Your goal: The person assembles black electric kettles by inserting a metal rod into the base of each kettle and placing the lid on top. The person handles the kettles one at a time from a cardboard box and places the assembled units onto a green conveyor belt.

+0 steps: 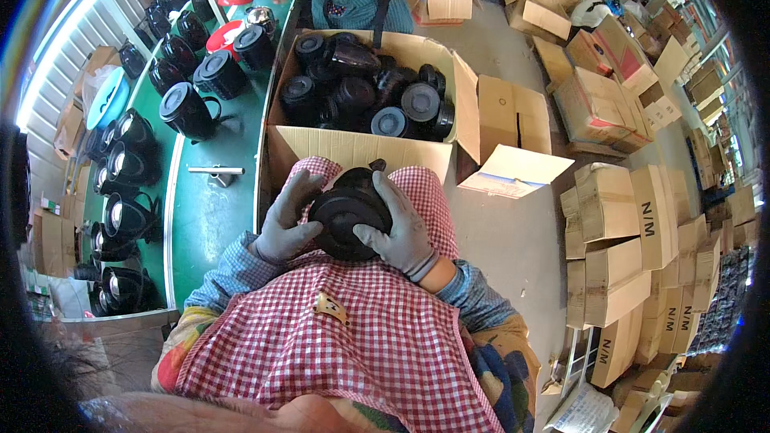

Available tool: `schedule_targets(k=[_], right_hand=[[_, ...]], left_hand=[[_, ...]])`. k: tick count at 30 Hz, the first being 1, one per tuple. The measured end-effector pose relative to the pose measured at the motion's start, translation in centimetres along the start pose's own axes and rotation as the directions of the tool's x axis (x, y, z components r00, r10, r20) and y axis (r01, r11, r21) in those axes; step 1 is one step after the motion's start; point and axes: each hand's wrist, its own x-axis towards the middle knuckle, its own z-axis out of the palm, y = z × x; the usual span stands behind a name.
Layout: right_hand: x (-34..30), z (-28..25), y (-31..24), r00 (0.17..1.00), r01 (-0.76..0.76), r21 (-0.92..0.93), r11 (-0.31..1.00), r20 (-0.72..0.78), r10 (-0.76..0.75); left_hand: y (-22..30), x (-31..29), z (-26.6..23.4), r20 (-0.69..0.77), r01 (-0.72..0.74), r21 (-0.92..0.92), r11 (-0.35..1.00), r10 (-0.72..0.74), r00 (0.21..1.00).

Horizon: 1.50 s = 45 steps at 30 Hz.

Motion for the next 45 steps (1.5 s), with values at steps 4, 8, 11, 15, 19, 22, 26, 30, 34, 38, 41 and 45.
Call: schedule_targets(k=[4, 8, 11, 15, 19, 22, 26, 30, 34, 38, 41, 45], right_hand=[[-0.3, -0.7, 0.3, 0.997, -0.031, 0.227, 0.973, -0.065, 0.047], [-0.1, -2.0, -0.8, 0.977, -0.051, 0.552, 0.832, -0.145, 0.156], [0.0, -2.7, -1.3, 0.956, -0.024, 0.608, 0.793, -0.219, 0.196], [-0.4, -3.6, 1.7, 0.921, -0.051, 0.721, 0.691, -0.233, 0.311], [-0.5, -2.1, 5.5, 0.866, 0.038, 0.960, 0.278, -0.170, 0.469], [-0.2, -2.5, 5.1, 0.879, 0.010, 0.997, 0.082, -0.048, 0.475], [-1.0, -2.0, 6.3, 0.861, 0.072, 0.967, 0.244, -0.183, 0.474], [-0.7, -2.4, 2.8, 0.938, 0.040, 0.843, 0.537, -0.217, 0.270], [-0.4, -2.9, -0.3, 0.977, 0.029, 0.762, 0.647, -0.159, 0.143], [0.1, -2.6, -0.2, 0.992, 0.048, 0.767, 0.640, -0.109, 0.057], [0.3, -2.4, 0.7, 0.998, 0.033, 0.767, 0.641, -0.065, 0.027], [1.1, -2.2, 1.5, 0.999, -0.046, 0.723, 0.689, 0.027, 0.038]], left_hand=[[-0.7, -0.6, -1.2, -0.272, 0.267, -0.125, 0.956, -0.292, 0.917], [-3.3, -3.2, -3.3, -0.276, 0.507, -0.324, 0.799, -0.593, 0.757], [-1.7, -3.1, -1.8, -0.212, 0.567, -0.325, 0.757, -0.643, 0.736], [-2.1, -2.8, -1.7, -0.070, 0.611, -0.215, 0.762, -0.636, 0.768], [-1.9, -3.0, -1.3, -0.031, 0.629, -0.149, 0.763, -0.639, 0.768], [-1.8, -3.0, -1.4, -0.034, 0.647, -0.155, 0.747, -0.658, 0.752], [-1.5, -2.6, -1.3, 0.037, 0.624, -0.408, 0.666, -0.671, 0.741], [-1.4, -2.1, -1.4, 0.254, 0.583, -0.691, 0.427, -0.613, 0.749], [-0.1, -1.4, -1.0, 0.351, 0.590, -0.757, 0.279, -0.589, 0.728], [-2.0, -2.4, -1.4, 0.385, 0.506, -0.852, 0.138, -0.489, 0.783], [-2.3, -2.3, -1.6, 0.286, 0.443, -0.873, 0.205, -0.521, 0.804], [-3.1, -2.8, -1.9, 0.201, 0.299, -0.943, 0.147, -0.465, 0.862]])
